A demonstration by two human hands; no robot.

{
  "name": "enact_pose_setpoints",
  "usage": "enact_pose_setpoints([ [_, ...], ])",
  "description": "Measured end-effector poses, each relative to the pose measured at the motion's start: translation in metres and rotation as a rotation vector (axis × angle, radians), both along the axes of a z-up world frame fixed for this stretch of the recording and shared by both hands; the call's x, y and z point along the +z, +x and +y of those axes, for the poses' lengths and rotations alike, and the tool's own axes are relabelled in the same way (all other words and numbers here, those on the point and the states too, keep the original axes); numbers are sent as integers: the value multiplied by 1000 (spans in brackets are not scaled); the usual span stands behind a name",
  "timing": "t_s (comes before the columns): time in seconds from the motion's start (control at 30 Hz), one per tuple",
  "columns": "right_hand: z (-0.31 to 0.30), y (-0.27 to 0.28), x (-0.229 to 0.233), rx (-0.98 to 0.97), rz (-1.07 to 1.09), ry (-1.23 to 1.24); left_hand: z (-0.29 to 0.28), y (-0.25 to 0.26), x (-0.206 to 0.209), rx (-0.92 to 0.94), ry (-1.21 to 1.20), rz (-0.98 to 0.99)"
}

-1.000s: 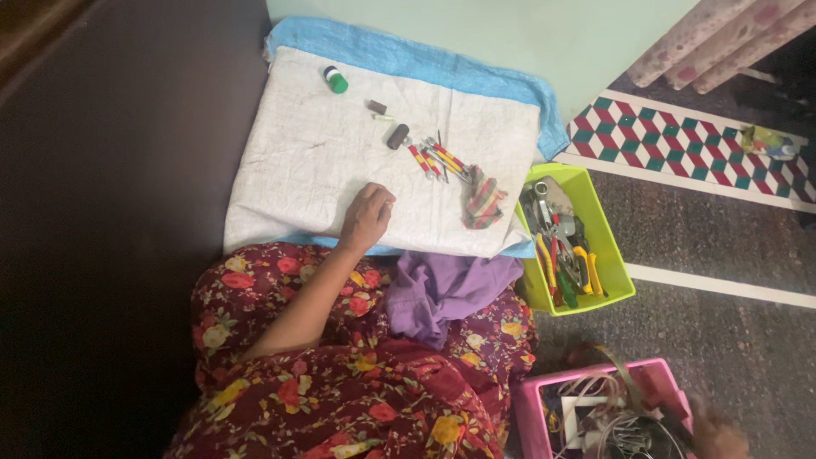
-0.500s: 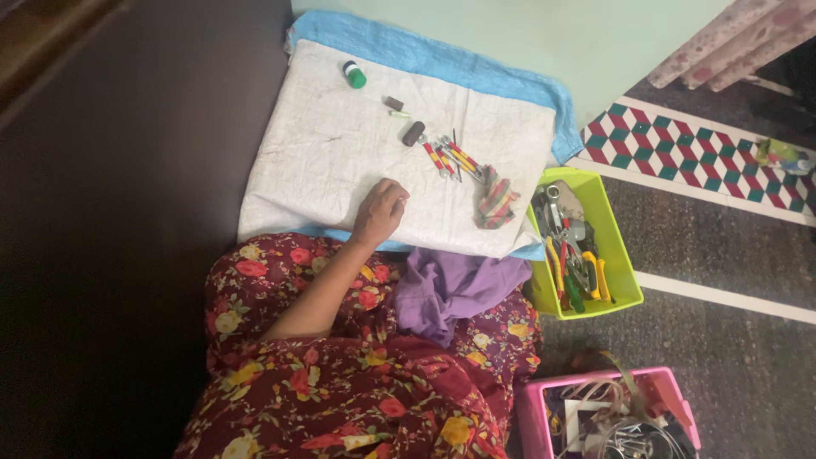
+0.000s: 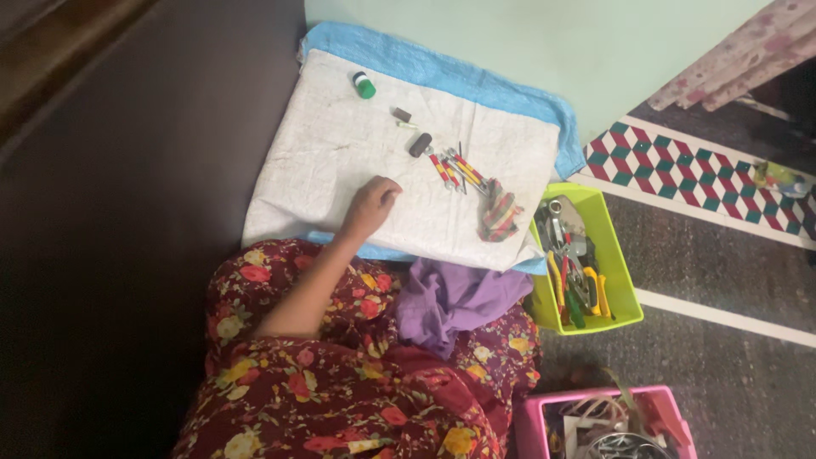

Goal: The person sits on the floor and cleans several small tools, including screwdrivers and pliers, using a cloth. They wipe each tool individually and place them back on the white cloth. The person also handles a metal container with small parts and wipes the cloth surface.

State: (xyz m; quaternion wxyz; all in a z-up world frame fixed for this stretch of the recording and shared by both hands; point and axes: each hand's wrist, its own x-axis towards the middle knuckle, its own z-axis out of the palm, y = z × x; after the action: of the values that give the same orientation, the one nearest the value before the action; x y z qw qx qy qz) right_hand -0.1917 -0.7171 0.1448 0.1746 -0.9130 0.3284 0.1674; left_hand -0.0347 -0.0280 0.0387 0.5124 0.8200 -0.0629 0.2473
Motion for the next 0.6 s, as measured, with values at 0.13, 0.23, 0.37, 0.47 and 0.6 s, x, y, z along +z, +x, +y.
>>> enact_pose_setpoints([
  [0.13, 2, 12, -3, -2, -32, 34, 33, 18, -1, 137, 44, -133],
  [0.23, 1, 10, 2, 5, -126, 116, 48, 28, -1, 212, 59, -93],
  [0.37, 23, 59, 14, 164, -399, 333, 51, 28, 1, 239, 151, -147],
  [0.47, 71, 146, 11, 251, -530, 498, 51, 25, 4, 223, 144, -126],
  [0.6, 158, 256, -6, 241, -768, 711, 54, 23, 9, 161, 92, -101],
])
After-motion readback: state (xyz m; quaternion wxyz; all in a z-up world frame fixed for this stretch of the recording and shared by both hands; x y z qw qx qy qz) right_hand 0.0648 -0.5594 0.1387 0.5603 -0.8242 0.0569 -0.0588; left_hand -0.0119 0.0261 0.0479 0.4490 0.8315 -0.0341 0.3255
